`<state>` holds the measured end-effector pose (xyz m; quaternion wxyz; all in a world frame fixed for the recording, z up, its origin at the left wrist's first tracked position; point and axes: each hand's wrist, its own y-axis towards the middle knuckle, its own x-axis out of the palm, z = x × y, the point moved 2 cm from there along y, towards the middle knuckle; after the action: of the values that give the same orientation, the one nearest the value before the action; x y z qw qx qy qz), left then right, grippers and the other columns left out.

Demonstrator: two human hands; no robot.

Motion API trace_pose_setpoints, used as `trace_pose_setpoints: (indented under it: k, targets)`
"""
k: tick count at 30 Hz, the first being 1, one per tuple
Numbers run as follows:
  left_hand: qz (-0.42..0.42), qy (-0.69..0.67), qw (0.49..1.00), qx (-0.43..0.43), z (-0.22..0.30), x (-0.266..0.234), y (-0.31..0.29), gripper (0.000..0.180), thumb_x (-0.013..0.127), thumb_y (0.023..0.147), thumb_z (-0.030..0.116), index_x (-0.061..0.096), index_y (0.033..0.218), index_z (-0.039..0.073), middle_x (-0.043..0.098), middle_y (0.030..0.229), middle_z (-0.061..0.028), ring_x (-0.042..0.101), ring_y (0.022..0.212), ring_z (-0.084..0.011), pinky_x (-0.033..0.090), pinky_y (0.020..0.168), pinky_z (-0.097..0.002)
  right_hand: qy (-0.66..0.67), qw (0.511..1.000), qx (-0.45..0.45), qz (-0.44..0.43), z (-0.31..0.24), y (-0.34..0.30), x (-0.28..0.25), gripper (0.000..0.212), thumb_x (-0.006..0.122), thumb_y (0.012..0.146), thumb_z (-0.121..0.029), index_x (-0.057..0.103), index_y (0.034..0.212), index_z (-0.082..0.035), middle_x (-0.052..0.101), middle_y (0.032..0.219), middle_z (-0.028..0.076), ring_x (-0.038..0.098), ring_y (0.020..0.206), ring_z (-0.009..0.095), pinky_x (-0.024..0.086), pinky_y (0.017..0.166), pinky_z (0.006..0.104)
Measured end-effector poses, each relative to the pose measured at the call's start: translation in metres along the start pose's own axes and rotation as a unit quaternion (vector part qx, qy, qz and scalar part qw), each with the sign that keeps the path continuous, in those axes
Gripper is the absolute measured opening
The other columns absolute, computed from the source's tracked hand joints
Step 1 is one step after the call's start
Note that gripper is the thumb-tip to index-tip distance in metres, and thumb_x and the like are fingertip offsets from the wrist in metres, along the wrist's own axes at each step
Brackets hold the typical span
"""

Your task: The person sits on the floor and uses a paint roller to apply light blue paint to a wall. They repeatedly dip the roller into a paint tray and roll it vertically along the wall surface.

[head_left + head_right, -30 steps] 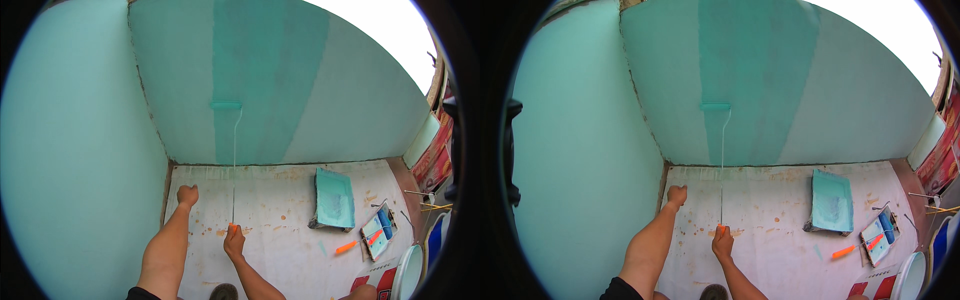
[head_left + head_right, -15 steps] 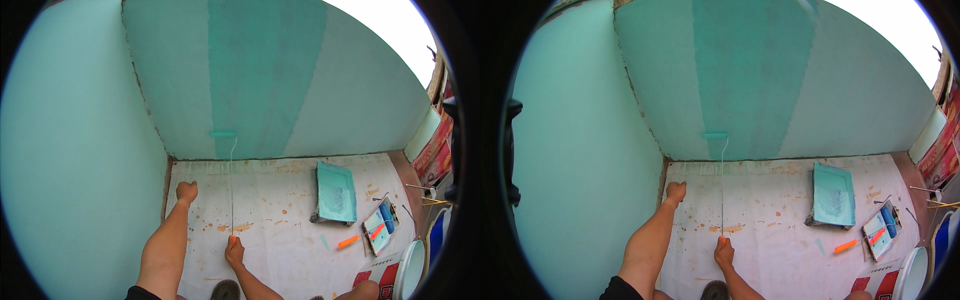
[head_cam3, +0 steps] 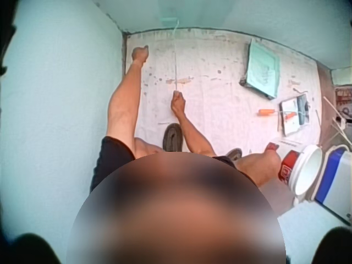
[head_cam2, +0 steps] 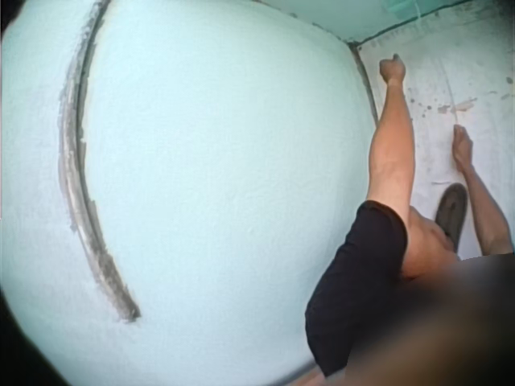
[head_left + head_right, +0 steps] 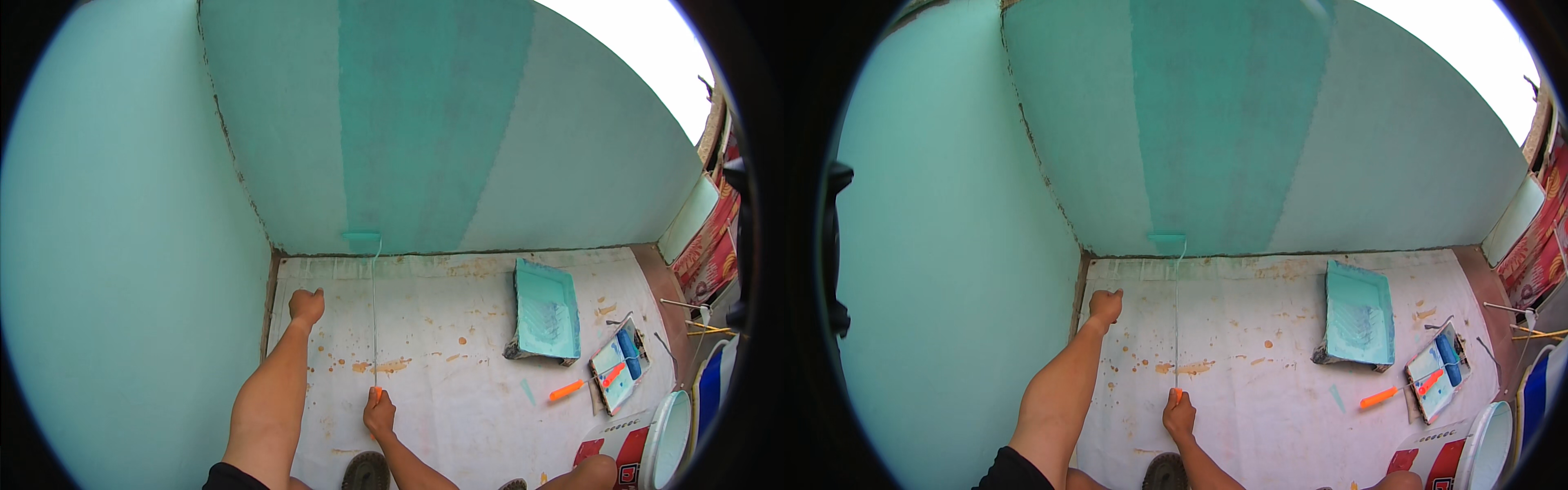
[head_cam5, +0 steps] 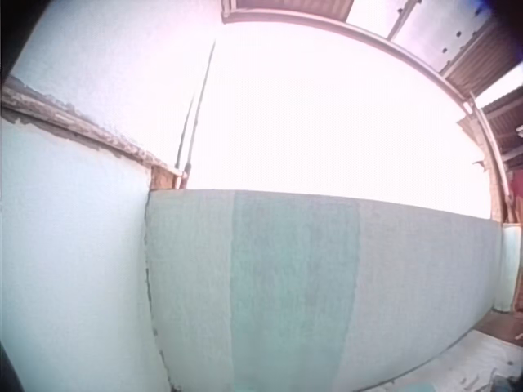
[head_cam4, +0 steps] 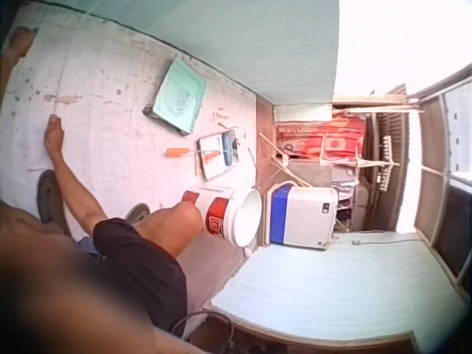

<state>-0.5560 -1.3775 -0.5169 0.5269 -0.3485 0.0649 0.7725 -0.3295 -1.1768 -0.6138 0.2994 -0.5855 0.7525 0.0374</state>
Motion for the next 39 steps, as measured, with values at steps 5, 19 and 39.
trace_pose_setpoints:
  k: [5, 19, 39]
  targets:
    - [0.002, 0.008, 1.000, 0.002, 0.004, -0.004, -0.005, 0.041, 0.060, 0.090, 0.034, 0.072, 0.080, -0.004, 0.070, 0.084, -0.0249, 0.069, 0.085, -0.0376, 0.052, 0.081, -0.0440, -0.023, 1.000, 0.015, -0.008, 0.001, -0.002, 0.000, 0.045, 0.045, 0.100, -0.043, 0.058, 0.099, 0.001, 0.066, 0.089, 0.031, 0.063, 0.087, 0.051, 0.050, 0.077, 0.0546]
    - [-0.008, 0.006, 1.000, -0.013, 0.002, -0.001, -0.006, 0.042, 0.060, 0.090, 0.034, 0.072, 0.077, -0.003, 0.070, 0.077, -0.0227, 0.070, 0.075, -0.0345, 0.053, 0.078, -0.0419, -0.043, 0.998, 0.036, -0.016, 0.002, 0.000, 0.001, 0.048, 0.045, 0.100, -0.044, 0.059, 0.099, 0.002, 0.066, 0.091, 0.032, 0.063, 0.089, 0.051, 0.050, 0.079, 0.0553]
    - [-0.006, -0.019, 1.000, -0.006, 0.011, -0.003, -0.013, 0.043, 0.060, 0.092, 0.031, 0.069, 0.072, -0.005, 0.068, 0.073, -0.0221, 0.068, 0.062, -0.0312, 0.054, 0.062, -0.0405, -0.041, 0.997, 0.043, -0.043, 0.006, 0.000, -0.002, 0.056, 0.042, 0.098, -0.050, 0.061, 0.099, 0.003, 0.066, 0.096, 0.032, 0.063, 0.095, 0.050, 0.049, 0.086, 0.0538]
